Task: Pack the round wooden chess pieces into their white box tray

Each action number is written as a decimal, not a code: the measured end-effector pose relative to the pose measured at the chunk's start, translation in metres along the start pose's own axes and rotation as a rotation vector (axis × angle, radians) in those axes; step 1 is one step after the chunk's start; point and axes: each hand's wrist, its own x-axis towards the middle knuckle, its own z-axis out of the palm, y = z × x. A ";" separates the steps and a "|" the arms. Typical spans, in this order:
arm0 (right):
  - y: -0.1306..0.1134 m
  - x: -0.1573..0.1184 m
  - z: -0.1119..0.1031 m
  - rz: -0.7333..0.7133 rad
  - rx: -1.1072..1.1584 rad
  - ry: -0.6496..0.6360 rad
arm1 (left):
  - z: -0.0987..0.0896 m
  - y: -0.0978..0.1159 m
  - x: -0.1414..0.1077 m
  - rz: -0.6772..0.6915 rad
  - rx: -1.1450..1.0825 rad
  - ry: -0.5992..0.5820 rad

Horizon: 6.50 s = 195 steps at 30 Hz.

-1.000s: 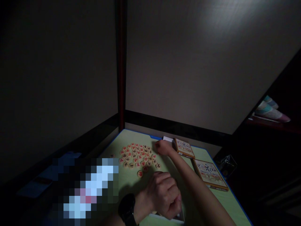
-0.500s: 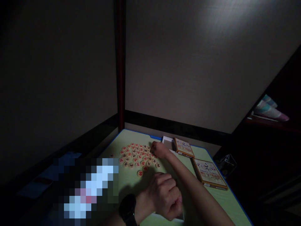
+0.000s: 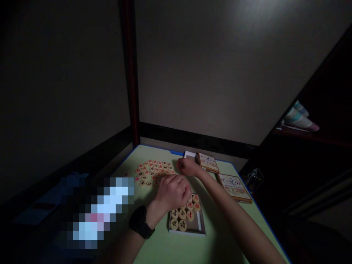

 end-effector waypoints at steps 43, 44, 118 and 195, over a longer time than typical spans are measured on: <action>0.009 -0.044 0.029 -0.170 -0.223 0.016 | -0.059 -0.035 -0.029 -0.456 0.134 -0.656; 0.009 -0.044 0.029 -0.168 -0.223 0.018 | -0.057 -0.036 -0.030 -0.458 0.142 -0.654; -0.008 0.069 0.009 -0.133 -0.232 -0.006 | 0.010 0.008 -0.031 0.143 -0.177 -0.402; -0.073 0.099 0.011 -0.337 -0.443 -0.114 | 0.014 0.007 -0.028 0.104 -0.149 -0.494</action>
